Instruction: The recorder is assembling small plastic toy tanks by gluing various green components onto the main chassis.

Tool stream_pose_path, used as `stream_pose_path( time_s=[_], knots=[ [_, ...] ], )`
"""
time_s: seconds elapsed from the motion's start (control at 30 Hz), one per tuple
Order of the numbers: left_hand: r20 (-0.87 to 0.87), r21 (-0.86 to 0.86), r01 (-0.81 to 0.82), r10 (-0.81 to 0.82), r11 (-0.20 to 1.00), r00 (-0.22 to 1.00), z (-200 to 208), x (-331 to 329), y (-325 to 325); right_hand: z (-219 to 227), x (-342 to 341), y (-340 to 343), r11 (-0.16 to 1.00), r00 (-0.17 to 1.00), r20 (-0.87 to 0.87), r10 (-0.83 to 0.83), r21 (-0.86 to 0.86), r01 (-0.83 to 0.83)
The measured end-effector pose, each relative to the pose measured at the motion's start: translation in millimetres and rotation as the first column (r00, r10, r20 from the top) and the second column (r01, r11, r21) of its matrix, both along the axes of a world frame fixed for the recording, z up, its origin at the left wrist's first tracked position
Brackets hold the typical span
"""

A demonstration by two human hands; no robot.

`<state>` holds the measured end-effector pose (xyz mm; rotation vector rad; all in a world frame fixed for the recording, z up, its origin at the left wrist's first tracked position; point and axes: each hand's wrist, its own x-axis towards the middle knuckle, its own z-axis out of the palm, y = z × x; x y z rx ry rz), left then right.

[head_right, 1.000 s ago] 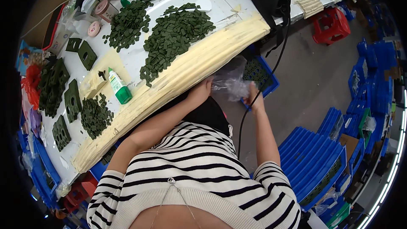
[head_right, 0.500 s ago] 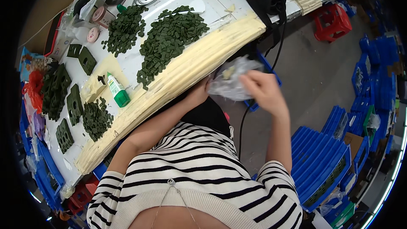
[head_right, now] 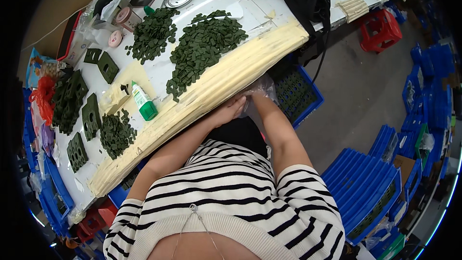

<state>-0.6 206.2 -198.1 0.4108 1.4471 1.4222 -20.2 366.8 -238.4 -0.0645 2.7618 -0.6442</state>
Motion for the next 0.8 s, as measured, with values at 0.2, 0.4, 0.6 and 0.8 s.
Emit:
stream_pose_path(
  time_s=[0.2, 0.4, 0.6, 0.8],
  knots=[
    [0.020, 0.136, -0.397, 0.398, 0.908, 0.917, -10.6, 1.2, -24.0, 41.2, 22.6, 2.6, 0.978, 0.972, -0.110, 0.208, 0.020, -0.207],
    [0.118, 0.286, -0.530, 0.519, 0.798, 0.846, 16.1, 3.8, -19.8, 234.7, 67.1, 14.8, 0.998, 0.987, 0.159, -0.014, -0.059, 0.024],
    [0.032, 0.311, -0.170, 0.168, 0.935, 0.985, 71.8, 14.3, -6.0, 127.3, 101.2, 27.7, 0.990, 0.998, -0.035, -0.060, -0.132, 0.055],
    [-0.827, -0.047, 0.006, -0.042, 0.999, 0.561, 63.6, 18.2, -16.4, 168.7, 90.6, 48.5, 0.149, 0.680, 0.412, -0.607, -0.781, 0.606]
  ],
)
